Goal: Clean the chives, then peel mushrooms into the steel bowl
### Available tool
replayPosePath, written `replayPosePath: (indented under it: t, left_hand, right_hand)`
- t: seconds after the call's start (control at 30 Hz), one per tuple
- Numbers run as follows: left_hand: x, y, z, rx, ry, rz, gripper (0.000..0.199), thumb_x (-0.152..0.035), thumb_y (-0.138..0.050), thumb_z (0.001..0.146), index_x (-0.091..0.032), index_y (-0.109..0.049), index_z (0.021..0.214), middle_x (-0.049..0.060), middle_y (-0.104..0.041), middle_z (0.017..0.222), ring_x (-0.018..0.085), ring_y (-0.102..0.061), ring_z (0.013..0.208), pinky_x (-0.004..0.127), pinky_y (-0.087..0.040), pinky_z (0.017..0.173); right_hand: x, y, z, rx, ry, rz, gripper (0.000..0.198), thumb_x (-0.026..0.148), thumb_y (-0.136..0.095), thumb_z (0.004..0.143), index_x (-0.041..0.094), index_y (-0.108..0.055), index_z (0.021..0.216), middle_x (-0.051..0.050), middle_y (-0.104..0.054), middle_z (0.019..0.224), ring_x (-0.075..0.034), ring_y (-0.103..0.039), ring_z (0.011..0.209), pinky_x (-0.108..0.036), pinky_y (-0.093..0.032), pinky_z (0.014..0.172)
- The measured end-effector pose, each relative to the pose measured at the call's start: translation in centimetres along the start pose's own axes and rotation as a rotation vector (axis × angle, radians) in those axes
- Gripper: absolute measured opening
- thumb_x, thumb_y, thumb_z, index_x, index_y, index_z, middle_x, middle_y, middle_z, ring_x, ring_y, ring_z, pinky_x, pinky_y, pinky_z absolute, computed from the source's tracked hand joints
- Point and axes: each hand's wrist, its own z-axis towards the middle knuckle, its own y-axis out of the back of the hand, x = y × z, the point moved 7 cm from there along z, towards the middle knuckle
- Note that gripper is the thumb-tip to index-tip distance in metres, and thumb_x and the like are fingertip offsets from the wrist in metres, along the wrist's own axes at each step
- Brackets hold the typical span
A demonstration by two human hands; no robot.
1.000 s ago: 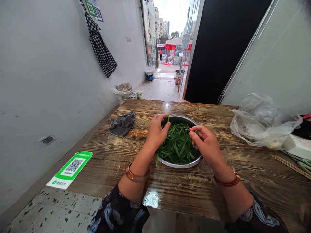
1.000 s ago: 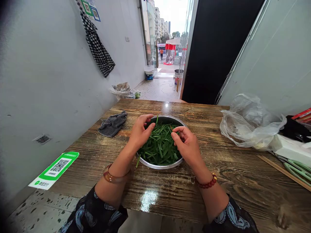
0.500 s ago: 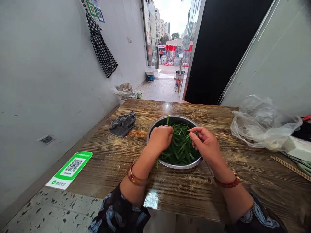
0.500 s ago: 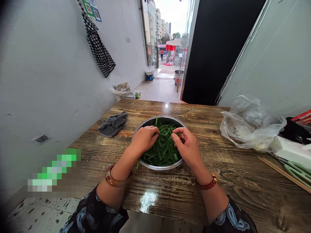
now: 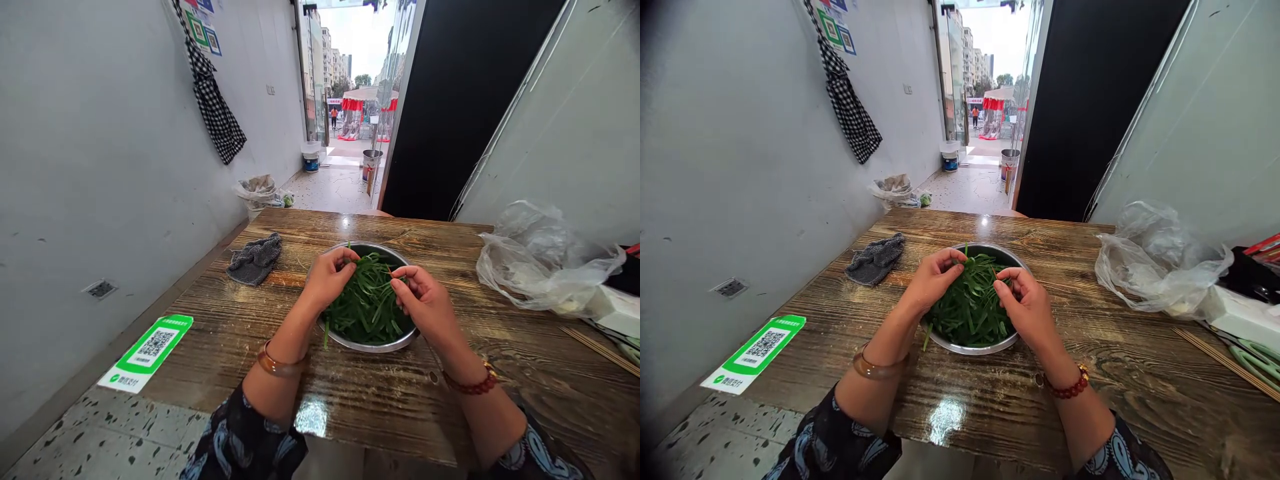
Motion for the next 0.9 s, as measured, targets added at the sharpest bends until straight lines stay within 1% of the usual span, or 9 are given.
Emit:
replayPosePath:
  t: [0.07,0.17,0.33,0.47,0.63,0.8,0.9]
  left_hand:
    - [-0.01,-0.07,0.02,0.008,-0.01,0.016,0.011,-0.016,-0.055,0.073,-0.016,-0.062,0.082,-0.002,-0.056,0.067,0.01,-0.048,0.061,0.021,-0.037,0.057]
    - [-0.07,-0.14,0.03,0.016,-0.024,0.009,0.013,-0.015,-0.055,0.073,-0.016,-0.062,0.084,-0.001,-0.058,0.069,0.011,-0.05,0.063,0.021,-0.038,0.058]
    - [0.11,-0.15,-0.02,0.015,-0.011,-0.005,0.014,-0.016,-0.054,0.074,-0.016,-0.061,0.086,-0.001,-0.058,0.07,0.011,-0.051,0.063,0.022,-0.039,0.057]
    - [-0.05,-0.37,-0.11,0.036,-0.011,-0.018,0.013,-0.016,-0.055,0.075,-0.016,-0.061,0.086,-0.001,-0.058,0.07,0.011,-0.05,0.062,0.022,-0.039,0.057]
    - [-0.58,-0.89,-0.27,0.083,-0.007,-0.119,0.012,-0.016,-0.057,0.075,-0.016,-0.06,0.086,0.0,-0.06,0.072,0.011,-0.053,0.066,0.021,-0.041,0.059]
    - [-0.09,-0.55,-0.23,0.038,0.048,-0.149,0.017,-0.019,-0.058,0.076,-0.016,-0.06,0.093,-0.003,-0.057,0.065,0.01,-0.052,0.059,0.022,-0.04,0.057]
    - [-0.11,-0.57,-0.29,0.049,0.058,-0.175,0.018,-0.02,-0.057,0.077,-0.017,-0.061,0.094,-0.002,-0.059,0.067,0.011,-0.054,0.06,0.023,-0.042,0.059]
  right_hand:
    - [0.03,0.01,-0.02,0.003,-0.015,-0.001,0.029,0.042,-0.06,0.083,0.019,-0.06,0.1,0.006,-0.05,0.056,-0.009,-0.047,0.048,-0.021,-0.036,0.044]
    - [0.07,0.07,-0.06,0.012,-0.047,-0.016,0.036,0.041,-0.058,0.084,0.019,-0.06,0.112,0.006,-0.05,0.055,-0.009,-0.046,0.047,-0.021,-0.036,0.045]
    - [0.17,0.05,-0.11,0.03,-0.066,0.003,0.046,0.04,-0.058,0.084,0.02,-0.056,0.126,0.006,-0.047,0.057,-0.009,-0.046,0.048,-0.022,-0.037,0.045]
    - [0.34,-0.16,-0.07,0.056,-0.043,-0.041,0.048,0.038,-0.057,0.085,0.021,-0.054,0.129,0.005,-0.047,0.058,-0.01,-0.048,0.051,-0.023,-0.038,0.047]
    - [0.18,-0.28,-0.06,0.07,-0.018,-0.078,0.047,0.039,-0.056,0.085,0.02,-0.055,0.128,0.005,-0.046,0.059,-0.011,-0.049,0.051,-0.023,-0.039,0.047]
    - [0.05,-0.27,-0.12,0.073,-0.009,-0.071,0.048,0.04,-0.056,0.086,0.021,-0.054,0.13,0.006,-0.042,0.059,-0.011,-0.049,0.052,-0.023,-0.04,0.047]
    - [0.1,-0.41,-0.17,0.096,-0.016,-0.081,0.05,0.039,-0.056,0.086,0.023,-0.05,0.134,0.005,-0.044,0.06,-0.011,-0.048,0.052,-0.023,-0.04,0.048]
